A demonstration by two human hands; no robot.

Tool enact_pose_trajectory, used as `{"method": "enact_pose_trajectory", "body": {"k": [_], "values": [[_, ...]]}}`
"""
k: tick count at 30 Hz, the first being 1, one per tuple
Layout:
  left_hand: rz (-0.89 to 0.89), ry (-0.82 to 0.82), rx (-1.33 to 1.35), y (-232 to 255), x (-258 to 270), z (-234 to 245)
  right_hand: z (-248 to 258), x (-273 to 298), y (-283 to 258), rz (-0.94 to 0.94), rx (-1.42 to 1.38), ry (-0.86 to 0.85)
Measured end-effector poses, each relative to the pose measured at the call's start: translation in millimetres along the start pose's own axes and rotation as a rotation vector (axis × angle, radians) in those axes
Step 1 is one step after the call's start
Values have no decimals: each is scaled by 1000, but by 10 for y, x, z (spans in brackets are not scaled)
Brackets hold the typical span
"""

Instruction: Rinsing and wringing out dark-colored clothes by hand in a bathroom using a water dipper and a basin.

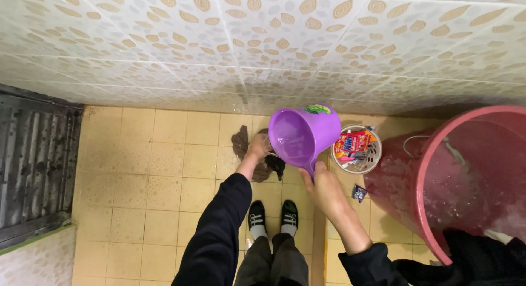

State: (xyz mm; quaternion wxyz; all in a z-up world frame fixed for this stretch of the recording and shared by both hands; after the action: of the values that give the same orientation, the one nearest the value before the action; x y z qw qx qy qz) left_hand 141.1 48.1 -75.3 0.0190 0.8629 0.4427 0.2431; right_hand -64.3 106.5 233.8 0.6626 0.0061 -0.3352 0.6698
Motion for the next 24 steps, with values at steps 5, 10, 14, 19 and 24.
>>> {"method": "enact_pose_trajectory", "body": {"k": [5,10,14,19,24], "values": [[-302,188,-1988,205,458,-1005,-17,37,-3,28,32,-4],[-165,161,-2077,308,735,-1862,30,90,-87,19,64,-35],[13,426,-1774,-135,163,-637,59,108,-112,-7,126,-70],[16,475,-1981,-152,244,-682,189,153,-192,-30,160,-97],[-186,408,-951,-59,396,-1038,215,242,-235,-18,181,-83]]}}
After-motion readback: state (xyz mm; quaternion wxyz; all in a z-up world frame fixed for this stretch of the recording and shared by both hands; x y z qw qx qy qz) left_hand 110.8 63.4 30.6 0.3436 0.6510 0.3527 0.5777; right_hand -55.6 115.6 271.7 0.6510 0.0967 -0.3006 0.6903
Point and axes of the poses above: each hand's wrist, its own x-axis away from the middle knuckle, its own z-axis out of the back of the hand, y = z × x, the point moved 2 cm from there along -x, towards the middle knuckle, and after that the axes turned 1 degree about z, right-handed, at the moved point
